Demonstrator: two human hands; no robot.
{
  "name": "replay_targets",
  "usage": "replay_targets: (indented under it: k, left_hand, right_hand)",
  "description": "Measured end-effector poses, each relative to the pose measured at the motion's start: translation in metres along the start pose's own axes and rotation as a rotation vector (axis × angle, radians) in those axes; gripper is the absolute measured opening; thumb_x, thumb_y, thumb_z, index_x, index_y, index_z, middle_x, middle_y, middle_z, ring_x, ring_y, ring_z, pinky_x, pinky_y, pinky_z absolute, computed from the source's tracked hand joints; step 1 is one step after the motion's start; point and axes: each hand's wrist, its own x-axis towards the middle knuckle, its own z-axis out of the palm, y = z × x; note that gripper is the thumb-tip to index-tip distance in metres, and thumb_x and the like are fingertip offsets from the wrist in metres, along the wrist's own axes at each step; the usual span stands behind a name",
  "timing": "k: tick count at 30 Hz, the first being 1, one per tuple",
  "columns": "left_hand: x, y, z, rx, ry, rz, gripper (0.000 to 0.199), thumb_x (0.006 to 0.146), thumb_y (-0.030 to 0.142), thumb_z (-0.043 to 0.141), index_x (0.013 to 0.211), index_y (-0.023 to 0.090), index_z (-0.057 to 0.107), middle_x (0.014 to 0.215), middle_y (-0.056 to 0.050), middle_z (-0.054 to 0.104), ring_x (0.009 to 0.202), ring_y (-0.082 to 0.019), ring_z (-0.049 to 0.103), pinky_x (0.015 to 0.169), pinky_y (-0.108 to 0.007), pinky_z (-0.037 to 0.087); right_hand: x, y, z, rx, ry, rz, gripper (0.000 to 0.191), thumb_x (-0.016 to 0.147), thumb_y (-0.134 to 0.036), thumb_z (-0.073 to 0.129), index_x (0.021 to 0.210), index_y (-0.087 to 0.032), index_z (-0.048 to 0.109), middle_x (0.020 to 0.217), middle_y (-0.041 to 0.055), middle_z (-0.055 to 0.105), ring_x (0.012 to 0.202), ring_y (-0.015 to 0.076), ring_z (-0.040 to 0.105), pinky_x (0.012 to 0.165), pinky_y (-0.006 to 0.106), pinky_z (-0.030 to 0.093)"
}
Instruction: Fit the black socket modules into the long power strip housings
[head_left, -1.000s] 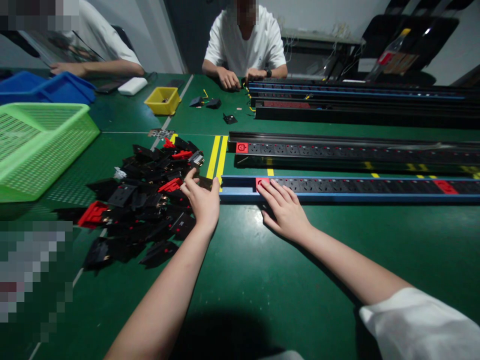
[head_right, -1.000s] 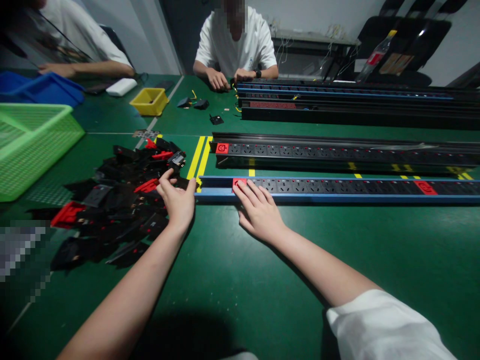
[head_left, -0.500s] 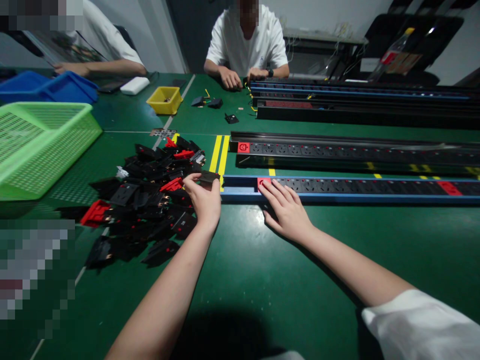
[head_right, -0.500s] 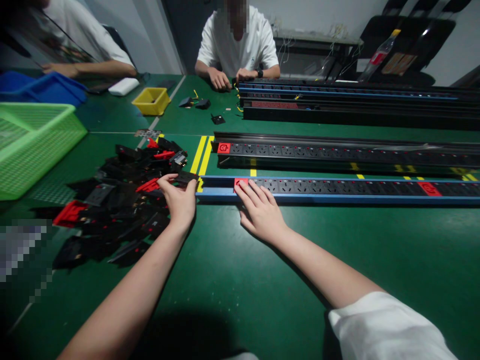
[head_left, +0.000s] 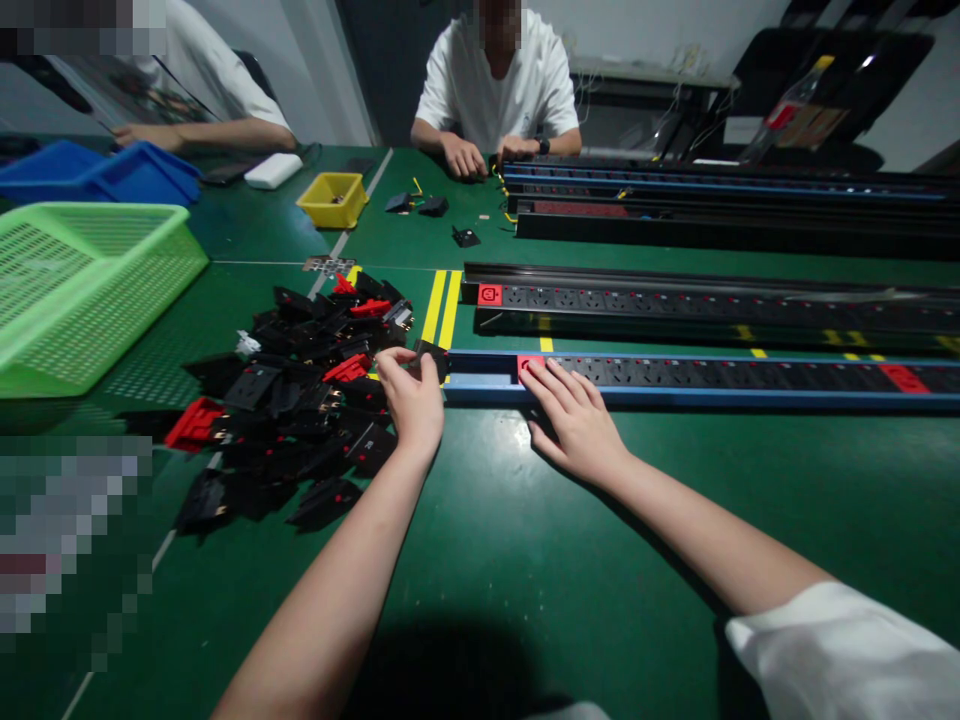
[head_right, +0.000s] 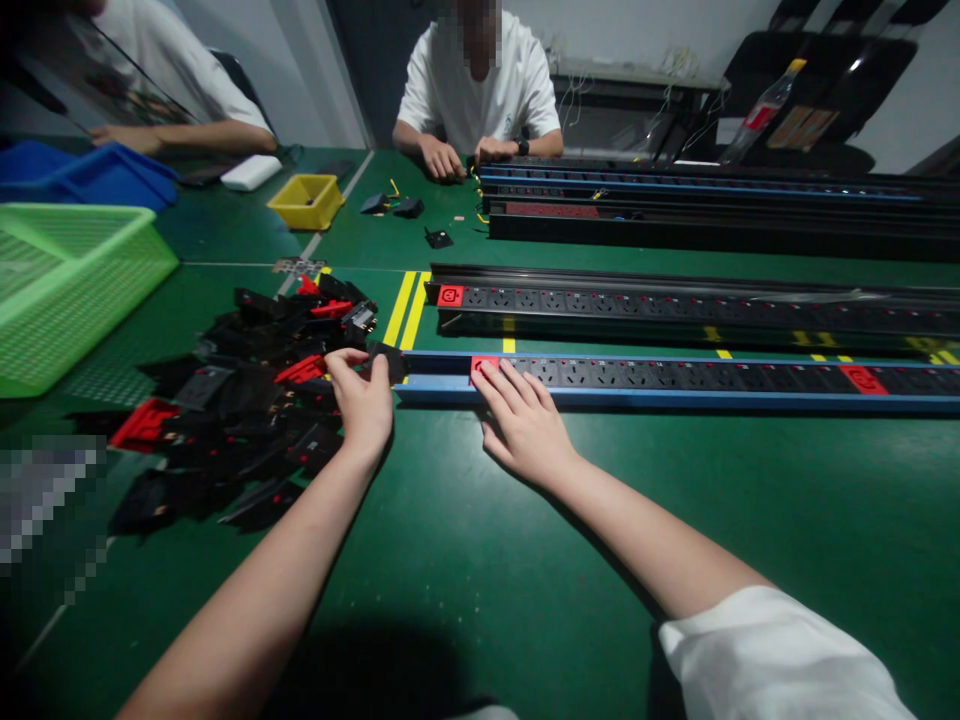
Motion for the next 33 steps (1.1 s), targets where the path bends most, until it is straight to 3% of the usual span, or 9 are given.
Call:
replay_targets:
  k: [11,16,24,28,33]
  left_hand:
    - [0.0015,0.0036,-0.0019,0.11,-0.071,-0.002,0.04,0.082,0.026,0.059,0.122,0.022,0.059,0.081,-0.001,0.047,0.084,-0.019,0.051,0.09,-0.037,0.044]
    - [0.0023,0.0023,-0.0008,0.11,-0.071,0.002,0.034,0.081,0.024,0.056,0.114,0.022,0.064,0.073,0.001,0.047,0.078,-0.019,0.051,0.085,-0.034,0.044]
    - [0.0024,0.0001,-0.0006,0.053,-0.01,-0.011,0.016,0.084,0.027,0.056,0.1,0.021,0.057,0.069,0.004,0.044,0.072,-0.015,0.05,0.076,-0.029,0.041]
    - [0.0021,0.0008,-0.0008,0.026,0.02,-0.001,0.008,0.087,0.026,0.052,0.093,0.021,0.053,0.075,0.003,0.05,0.072,-0.014,0.051,0.074,-0.028,0.04]
    - [0.0007,0.0042,-0.0013,0.08,-0.033,-0.053,0.017,0.084,0.025,0.054,0.1,0.021,0.058,0.061,0.005,0.045,0.068,-0.016,0.05,0.075,-0.03,0.041]
  right_hand:
    - [0.0,0.0006,0.0007,0.004,0.01,-0.003,0.069,0.091,-0.03,0.05,0.155,-0.024,0.025,0.161,0.0027,0.027,0.15,0.0221,0.019,0.12,0.043,0.02]
    - [0.0,0.0004,0.0007,0.002,0.006,0.001,0.069,0.091,-0.03,0.049,0.156,-0.024,0.025,0.161,0.0026,0.027,0.15,0.022,0.02,0.12,0.043,0.02]
    - [-0.0005,0.0006,0.001,0.002,0.0,0.001,0.072,0.091,-0.031,0.051,0.156,-0.025,0.022,0.161,0.0027,0.027,0.15,0.0227,0.02,0.12,0.044,0.02]
    - [-0.0003,0.0006,0.0004,-0.003,0.0,-0.001,0.07,0.092,-0.031,0.05,0.156,-0.024,0.024,0.161,0.0027,0.026,0.15,0.0222,0.019,0.12,0.043,0.02]
    - [0.0001,-0.0001,0.0,-0.003,0.001,-0.001,0.072,0.092,-0.031,0.05,0.157,-0.025,0.021,0.161,0.0032,0.027,0.149,0.0231,0.02,0.12,0.044,0.021]
